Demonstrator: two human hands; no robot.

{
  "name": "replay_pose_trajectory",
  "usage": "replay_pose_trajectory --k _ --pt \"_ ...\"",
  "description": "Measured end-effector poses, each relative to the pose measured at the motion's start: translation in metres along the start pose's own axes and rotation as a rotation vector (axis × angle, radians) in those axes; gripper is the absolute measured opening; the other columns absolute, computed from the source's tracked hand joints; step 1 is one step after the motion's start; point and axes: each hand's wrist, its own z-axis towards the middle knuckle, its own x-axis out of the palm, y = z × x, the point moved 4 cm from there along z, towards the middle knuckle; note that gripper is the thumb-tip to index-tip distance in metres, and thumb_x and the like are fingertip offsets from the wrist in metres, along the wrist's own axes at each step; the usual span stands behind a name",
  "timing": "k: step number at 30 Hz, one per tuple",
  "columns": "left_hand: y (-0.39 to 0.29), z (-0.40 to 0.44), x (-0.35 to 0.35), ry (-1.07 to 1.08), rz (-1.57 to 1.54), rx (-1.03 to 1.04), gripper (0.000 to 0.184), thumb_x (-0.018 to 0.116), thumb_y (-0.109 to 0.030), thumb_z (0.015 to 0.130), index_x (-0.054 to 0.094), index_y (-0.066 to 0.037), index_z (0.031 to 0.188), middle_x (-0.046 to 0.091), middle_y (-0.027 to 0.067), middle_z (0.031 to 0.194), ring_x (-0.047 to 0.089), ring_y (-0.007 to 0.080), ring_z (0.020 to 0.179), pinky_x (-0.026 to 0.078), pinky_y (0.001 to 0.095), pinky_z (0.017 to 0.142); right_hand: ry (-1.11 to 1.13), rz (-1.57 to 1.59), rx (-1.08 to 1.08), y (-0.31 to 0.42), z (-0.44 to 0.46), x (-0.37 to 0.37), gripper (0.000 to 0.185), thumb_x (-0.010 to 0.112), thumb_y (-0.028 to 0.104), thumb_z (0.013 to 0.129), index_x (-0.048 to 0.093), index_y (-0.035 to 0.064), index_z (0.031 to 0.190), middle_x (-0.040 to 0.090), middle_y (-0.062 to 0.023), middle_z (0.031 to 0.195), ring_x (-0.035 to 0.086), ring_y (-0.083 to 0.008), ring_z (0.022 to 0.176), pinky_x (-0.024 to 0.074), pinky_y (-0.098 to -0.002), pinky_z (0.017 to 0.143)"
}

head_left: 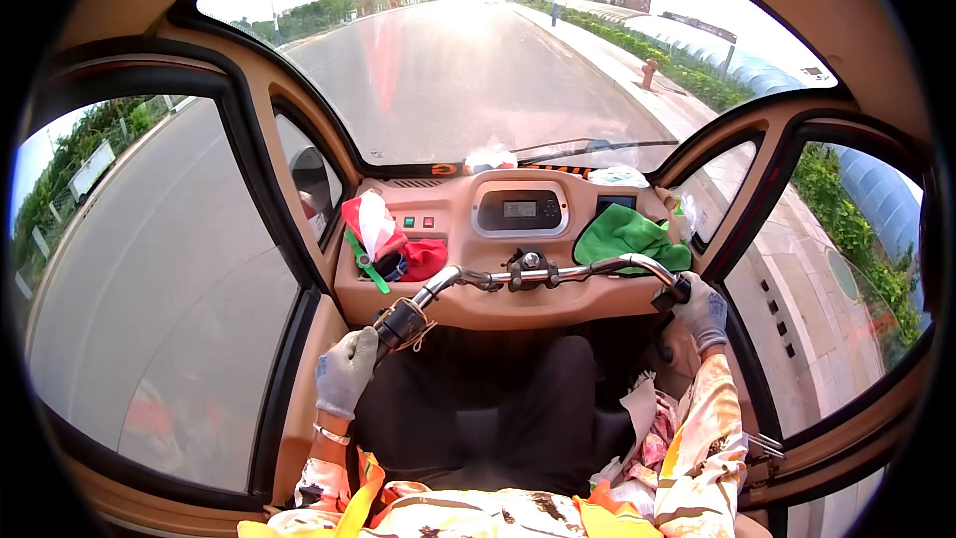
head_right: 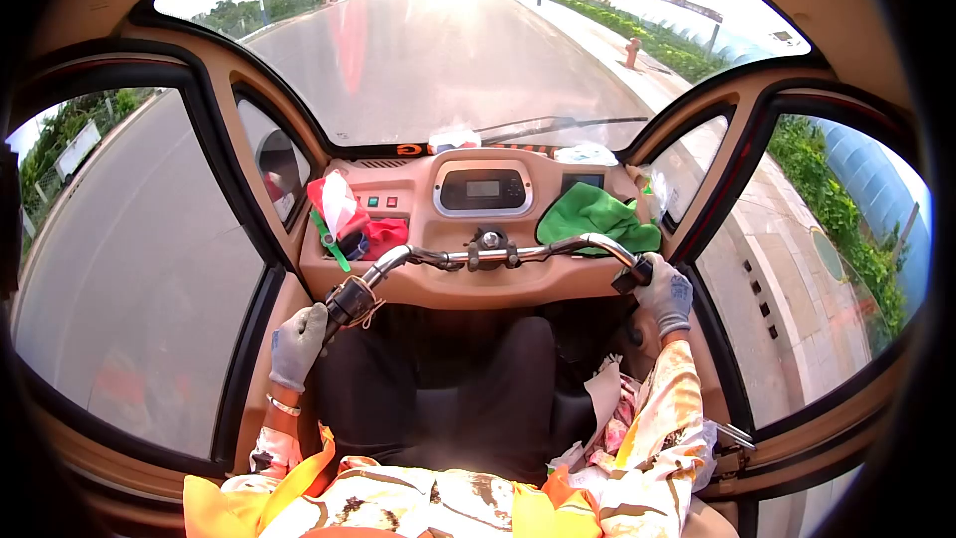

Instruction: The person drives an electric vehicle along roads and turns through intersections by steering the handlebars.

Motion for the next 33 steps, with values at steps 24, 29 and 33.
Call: replay_pose_trajectory --k 24,29,33 --pt "-0.008 0.005 -0.002 0.029 -0.071 -0.046 0.049 0.059 -0.049 0.106 0.077 -0.003 0.1 0.066 0.0008 0.066 0.061 0.008 0.053 0.046 0.0254 0.05 0.129 0.097 0.036 -0.008 -0.007 0.001 0.043 0.077 0.022 0.073 0.07 0.0183 0.116 0.075 -0.0178 0.102 0.072 -0.0418 0.098 0.0577 -0.0506 0.084" --pt "-0.011 0.004 -0.003 0.036 -0.079 -0.027 0.047 0.058 -0.047 0.106 0.076 -0.004 0.096 0.065 -0.0001 0.066 0.058 0.0066 0.053 0.043 0.025 0.047 0.131 0.089 0.05 -0.008 -0.011 0.005 0.046 0.078 0.023 0.073 0.069 0.0182 0.118 0.075 -0.0177 0.103 0.071 -0.042 0.099 0.0576 -0.0505 0.084" --pt "-0.007 0.004 -0.006 0.073 -0.053 -0.061 0.05 0.058 -0.05 0.105 0.078 -0.004 0.102 0.068 0.0017 0.066 0.065 0.0093 0.055 0.049 0.0276 0.052 0.162 0.072 0.062 -0.009 -0.003 0.003 0.048 0.078 0.024 0.074 0.069 0.0189 0.121 0.075 -0.018 0.105 0.071 -0.0412 0.1 0.0578 -0.0499 0.084"
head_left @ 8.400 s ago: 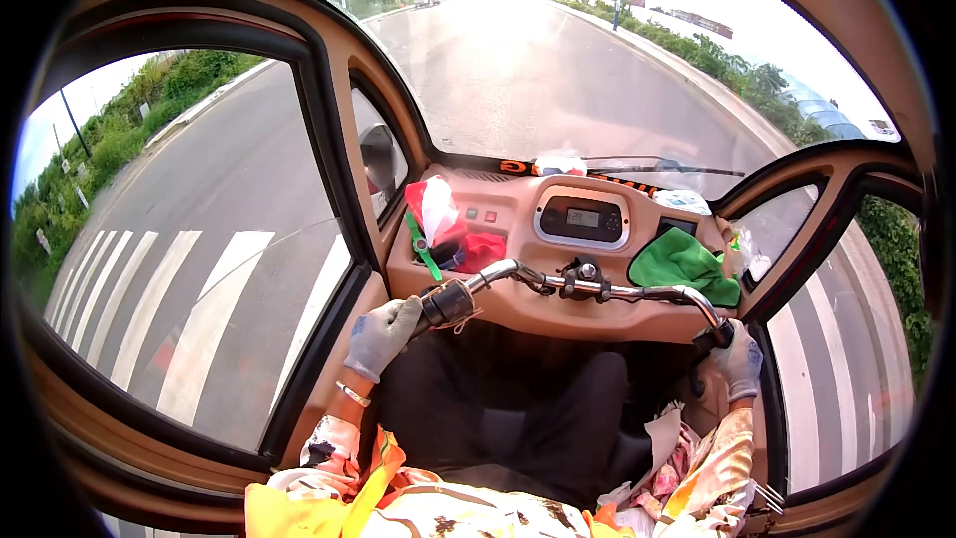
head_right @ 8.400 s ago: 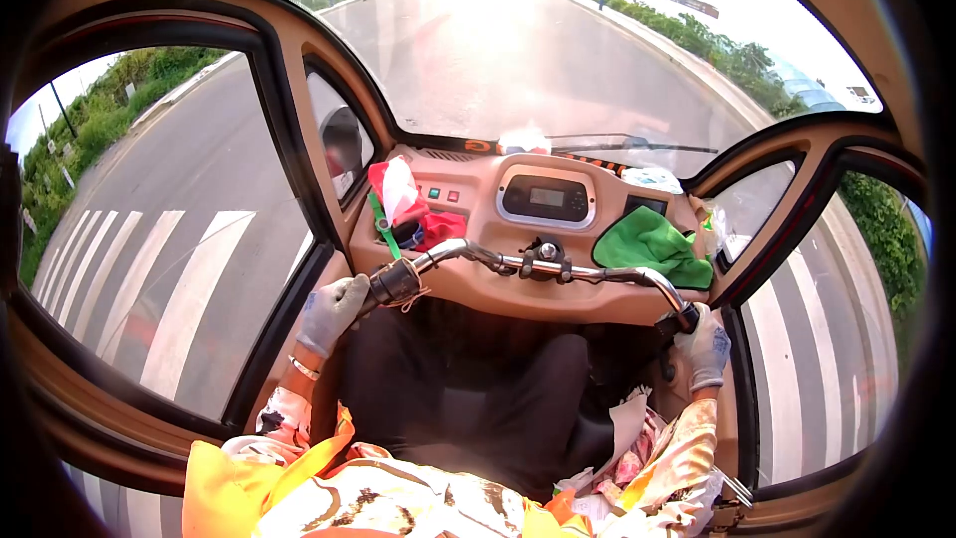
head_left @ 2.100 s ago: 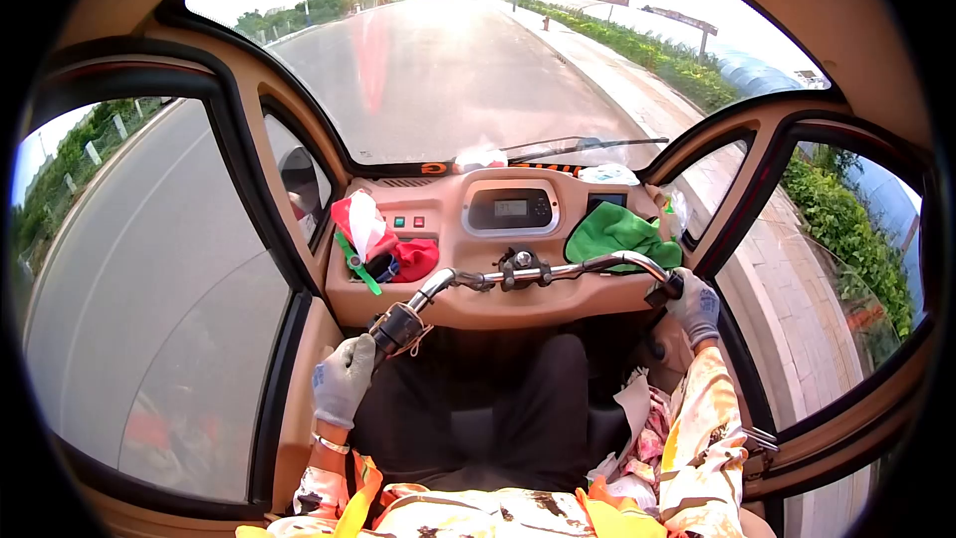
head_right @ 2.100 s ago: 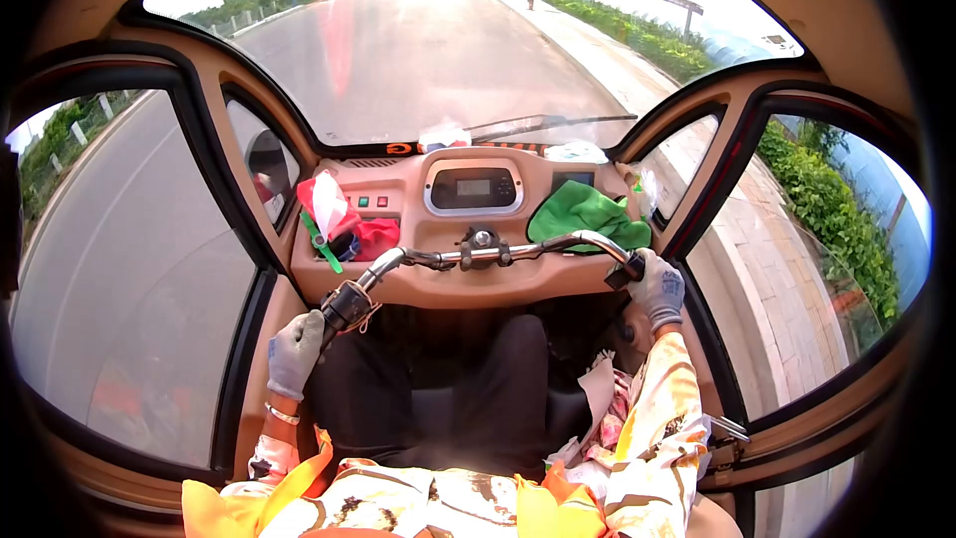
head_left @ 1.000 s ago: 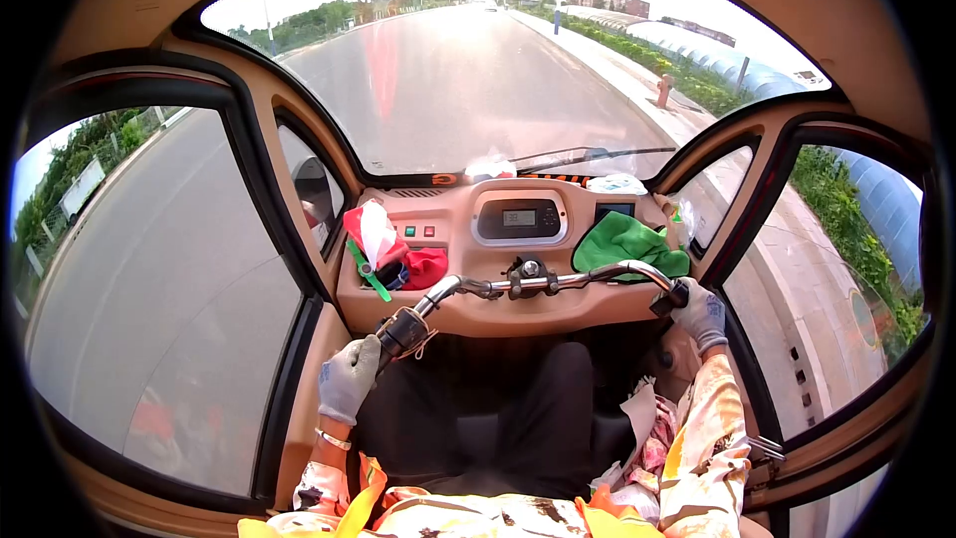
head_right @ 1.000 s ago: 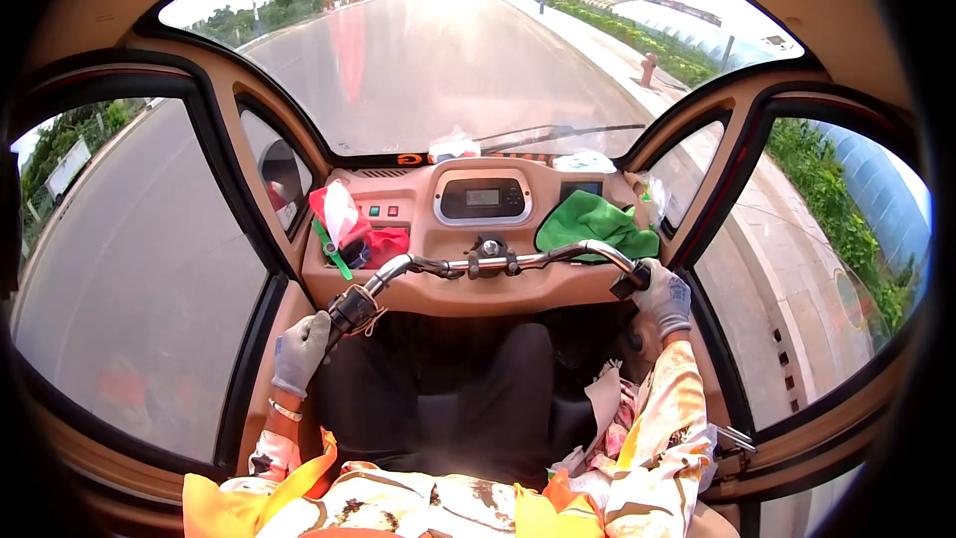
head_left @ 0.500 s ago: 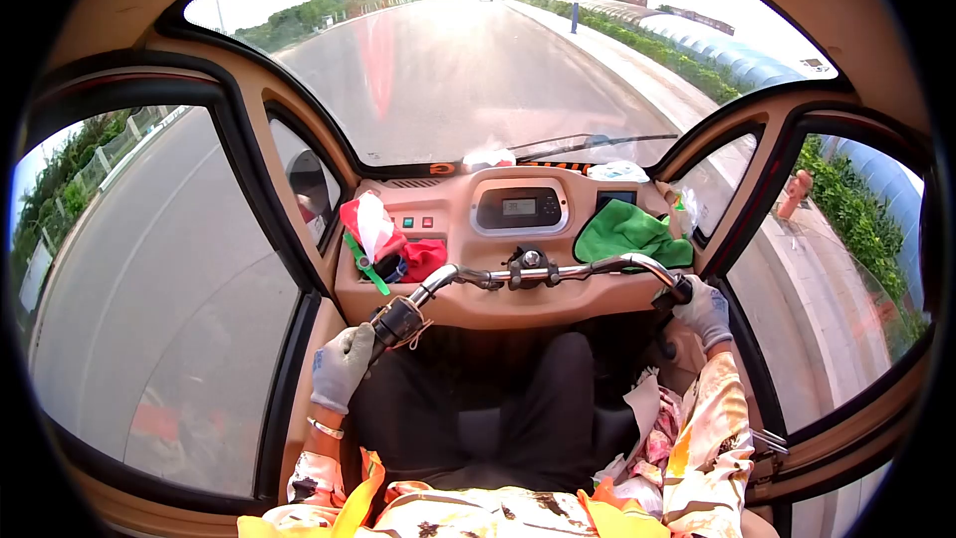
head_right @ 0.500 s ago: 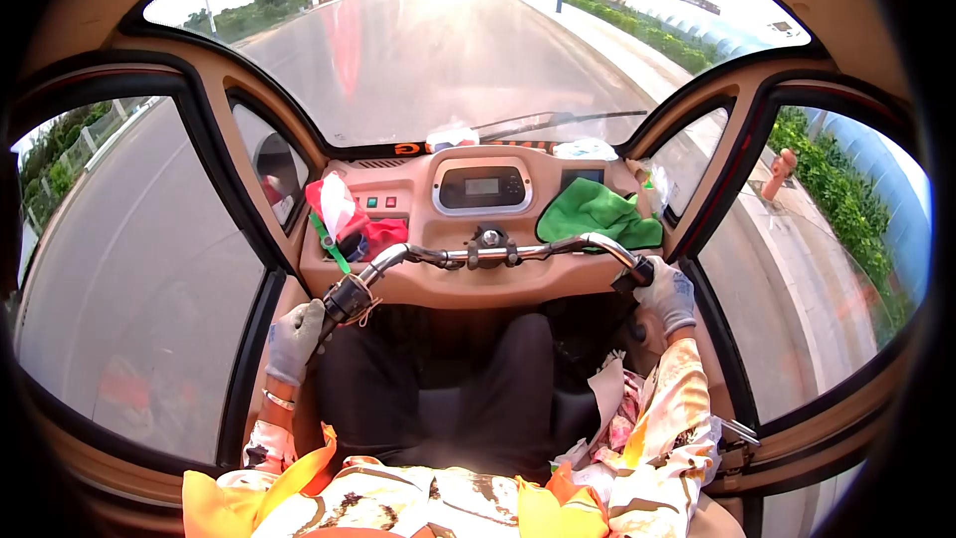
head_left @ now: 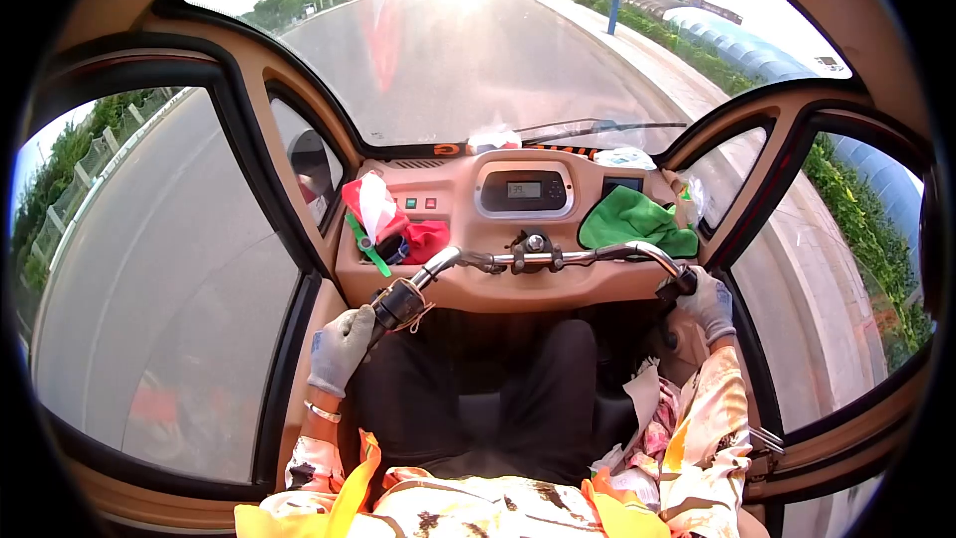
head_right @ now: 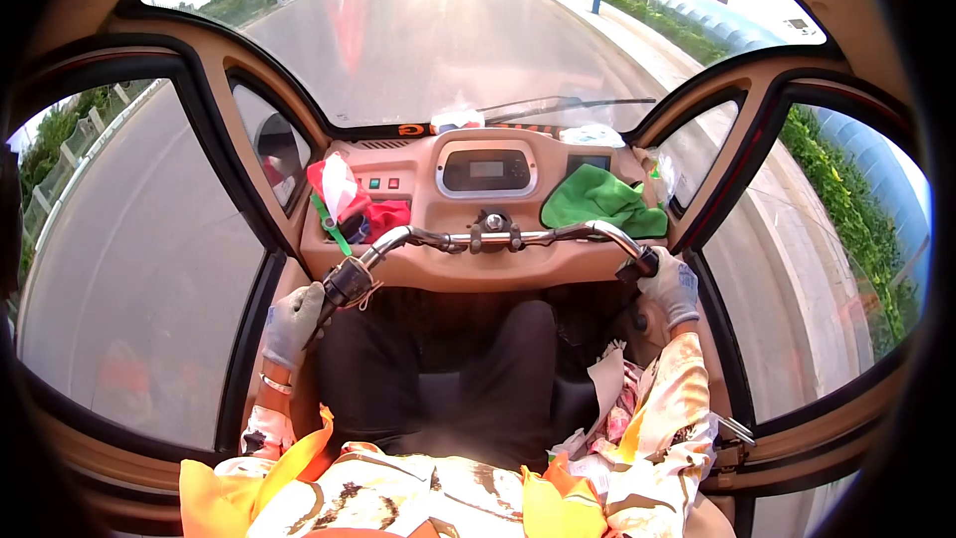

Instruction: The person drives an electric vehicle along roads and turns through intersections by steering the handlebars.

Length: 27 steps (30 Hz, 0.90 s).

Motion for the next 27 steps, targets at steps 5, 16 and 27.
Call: replay_pose_trajectory --k 5,16,27 --pt "-0.002 0.0 0.002 -0.007 0.014 0.003 0.05 0.058 -0.048 0.106 0.077 -0.003 0.102 0.068 0.0015 0.066 0.065 0.0087 0.056 0.049 0.0266 0.052 -0.059 0.058 -0.036 0.001 0.0 -0.001 0.051 0.08 0.02 0.071 0.069 0.019 0.121 0.075 -0.0185 0.106 0.071 -0.0409 0.101 0.0583 -0.0493 0.084" --pt "0.002 0.003 0.003 0.02 -0.035 -0.002 0.05 0.058 -0.049 0.106 0.077 -0.003 0.105 0.069 0.0015 0.069 0.064 0.0083 0.056 0.049 0.025 0.051 -0.144 -0.021 -0.044 0.004 -0.008 0.001 0.04 0.079 0.018 0.072 0.069 0.0166 0.11 0.076 -0.0148 0.096 0.073 -0.0391 0.093 0.0573 -0.0496 0.082" --pt "0.016 0.02 -0.001 -0.038 0.195 0.302 0.041 0.06 -0.042 0.105 0.073 -0.006 0.12 0.077 0.0123 0.091 0.075 0.0194 0.084 0.057 0.0342 0.076 -0.156 -0.019 -0.079 -0.004 -0.015 0.009 0.045 0.079 0.019 0.074 0.068 0.0151 0.118 0.076 -0.0176 0.099 0.073 -0.0394 0.094 0.058 -0.0488 0.082"
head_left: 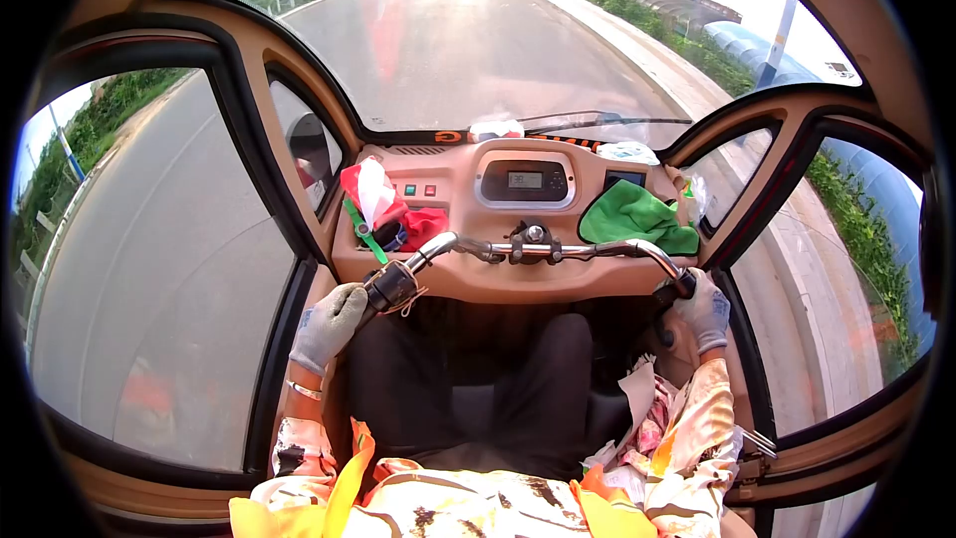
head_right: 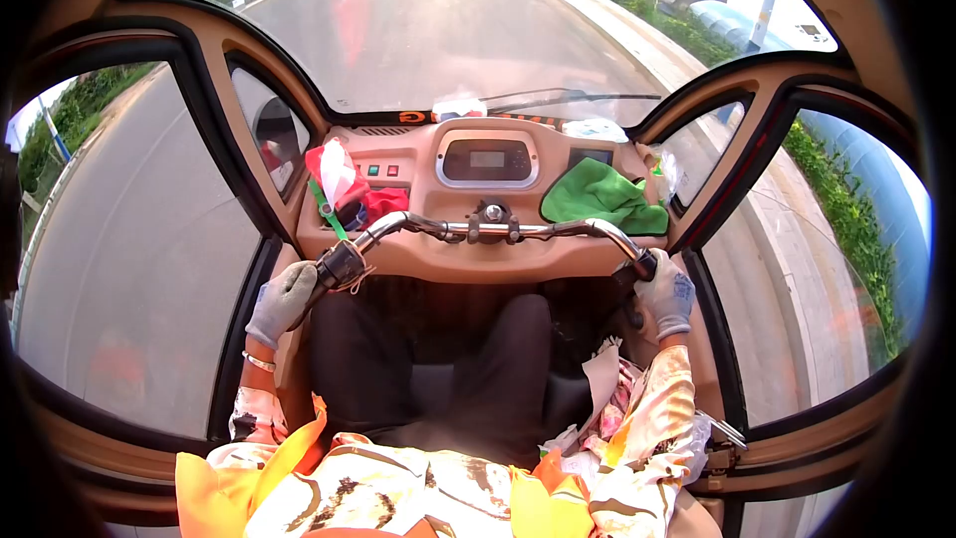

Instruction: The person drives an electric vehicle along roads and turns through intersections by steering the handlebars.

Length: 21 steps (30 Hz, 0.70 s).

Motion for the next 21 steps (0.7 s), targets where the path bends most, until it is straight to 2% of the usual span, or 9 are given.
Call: replay_pose_trajectory --k 1,2,3,5,6,10,21 --pt "-0.003 0.001 -0.003 -0.003 0.01 0.008 0.042 0.06 -0.043 0.105 0.073 -0.006 0.12 0.077 0.0125 0.091 0.075 0.0198 0.085 0.057 0.0344 0.076 0.005 0.006 0.007 0.001 0.001 0.001 0.045 0.078 0.019 0.075 0.068 0.0154 0.118 0.076 -0.0173 0.099 0.073 -0.0392 0.095 0.058 -0.0486 0.083" --pt "0.002 -0.001 -0.001 0.123 -0.14 -0.196 0.046 0.058 -0.046 0.106 0.074 -0.005 0.117 0.076 0.0104 0.084 0.074 0.0175 0.076 0.057 0.0329 0.07 0.02 0.028 0.031 -0.001 0.002 0.003 0.047 0.08 0.019 0.074 0.068 0.0164 0.119 0.076 -0.0163 0.103 0.073 -0.0389 0.097 0.0578 -0.0485 0.085" --pt "-0.005 -0.004 -0.004 0.112 -0.141 -0.196 0.046 0.058 -0.046 0.106 0.074 -0.005 0.117 0.076 0.0104 0.084 0.074 0.0175 0.076 0.057 0.0329 0.07 0.015 0.032 0.022 0.002 0.003 0.002 0.047 0.08 0.019 0.074 0.068 0.0164 0.119 0.076 -0.0163 0.103 0.073 -0.0389 0.097 0.0578 -0.0485 0.085" --pt "-0.012 -0.008 -0.001 0.204 -0.228 -0.397 0.049 0.057 -0.05 0.106 0.076 -0.005 0.11 0.074 0.0067 0.075 0.071 0.0139 0.064 0.056 0.0305 0.062 0.059 0.005 0.085 0.004 0.007 -0.003 0.052 0.081 0.017 0.072 0.067 0.0168 0.121 0.075 -0.0166 0.108 0.072 -0.0392 0.102 0.058 -0.0478 0.086" --pt "-0.015 -0.009 0.0 0.163 -0.231 -0.381 0.053 0.056 -0.055 0.105 0.076 -0.006 0.105 0.071 0.0037 0.068 0.067 0.011 0.057 0.053 0.0283 0.056 0.023 0.016 0.072 0.001 0.009 0.0 0.051 0.081 0.017 0.071 0.068 0.0172 0.121 0.075 -0.0166 0.107 0.072 -0.0388 0.101 0.058 -0.0474 0.087" --pt "-0.008 -0.013 0.003 0.185 -0.222 -0.37 0.061 0.053 -0.063 0.103 0.077 -0.007 0.104 0.071 0.0025 0.068 0.069 0.0119 0.059 0.054 0.0284 0.059 0.06 0.017 0.058 0.012 0.018 -0.009 0.048 0.082 0.019 0.074 0.07 0.0173 0.12 0.076 -0.0159 0.107 0.072 -0.0383 0.102 0.0581 -0.0464 0.087" --pt "-0.017 -0.016 -0.001 0.126 -0.14 -0.34 0.063 0.051 -0.066 0.102 0.078 -0.009 0.101 0.072 0.0016 0.068 0.07 0.0126 0.06 0.054 0.0296 0.062 -0.037 -0.066 0.019 0.008 0.02 -0.005 0.042 0.082 0.023 0.076 0.07 0.0164 0.116 0.076 -0.0168 0.102 0.073 -0.0396 0.096 0.0579 -0.0483 0.084"
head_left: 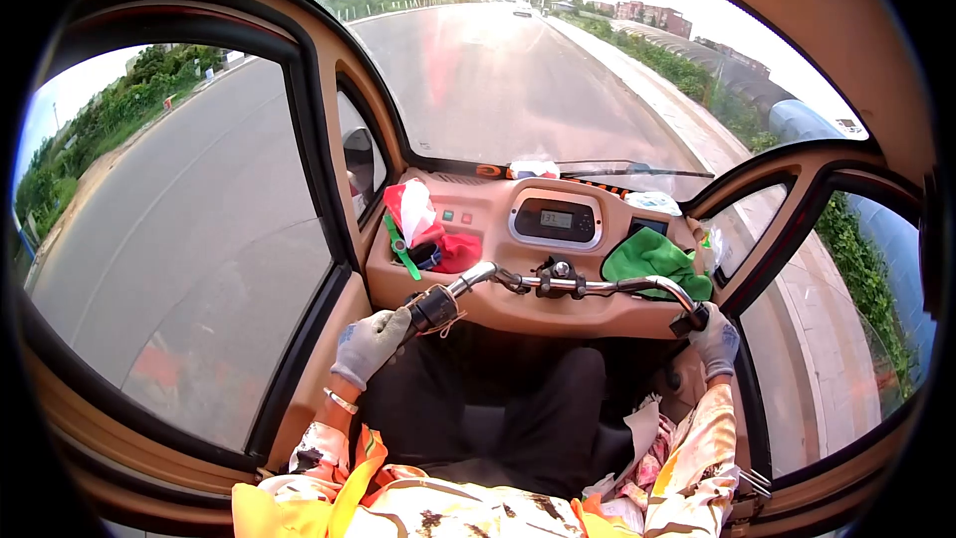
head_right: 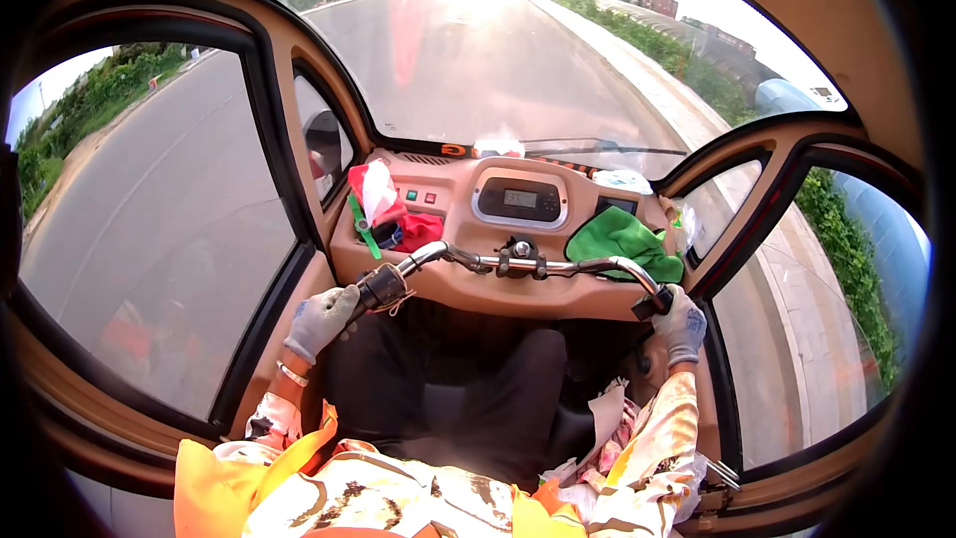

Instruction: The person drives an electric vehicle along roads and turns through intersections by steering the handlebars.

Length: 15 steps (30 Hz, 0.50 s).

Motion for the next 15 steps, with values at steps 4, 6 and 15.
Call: replay_pose_trajectory --k 4,6,15 --pt "0.0042 0.002 0.0021 0.042 0.016 -0.01 0.065 0.049 -0.068 0.102 0.078 -0.01 0.1 0.071 0.0014 0.067 0.07 0.0139 0.06 0.055 0.0309 0.064 0.007 0.022 -0.031 -0.0036 0.0029 0.0036 0.04 0.082 0.023 0.077 0.07 0.0169 0.115 0.076 -0.0168 0.101 0.073 -0.0398 0.097 0.058 -0.0481 0.083" --pt "0.004 0.0007 0.0022 0.021 0.038 -0.023 0.066 0.047 -0.069 0.102 0.078 -0.011 0.101 0.072 0.0012 0.069 0.07 0.0147 0.062 0.055 0.0318 0.066 -0.009 0.001 -0.02 -0.0043 0.0038 0.005 0.04 0.082 0.023 0.077 0.07 0.0173 0.115 0.076 -0.0165 0.102 0.073 -0.0396 0.098 0.058 -0.0478 0.083" --pt "0.0032 -0.0038 0.0025 0.03 0.072 -0.026 0.068 0.045 -0.07 0.102 0.077 -0.011 0.104 0.073 0.0035 0.072 0.072 0.0191 0.067 0.054 0.0353 0.068 0.022 0.004 -0.043 0.0033 0.0076 -0.0025 0.041 0.08 0.019 0.079 0.068 0.0165 0.118 0.075 -0.0177 0.103 0.072 -0.041 0.098 0.0579 -0.0489 0.084"
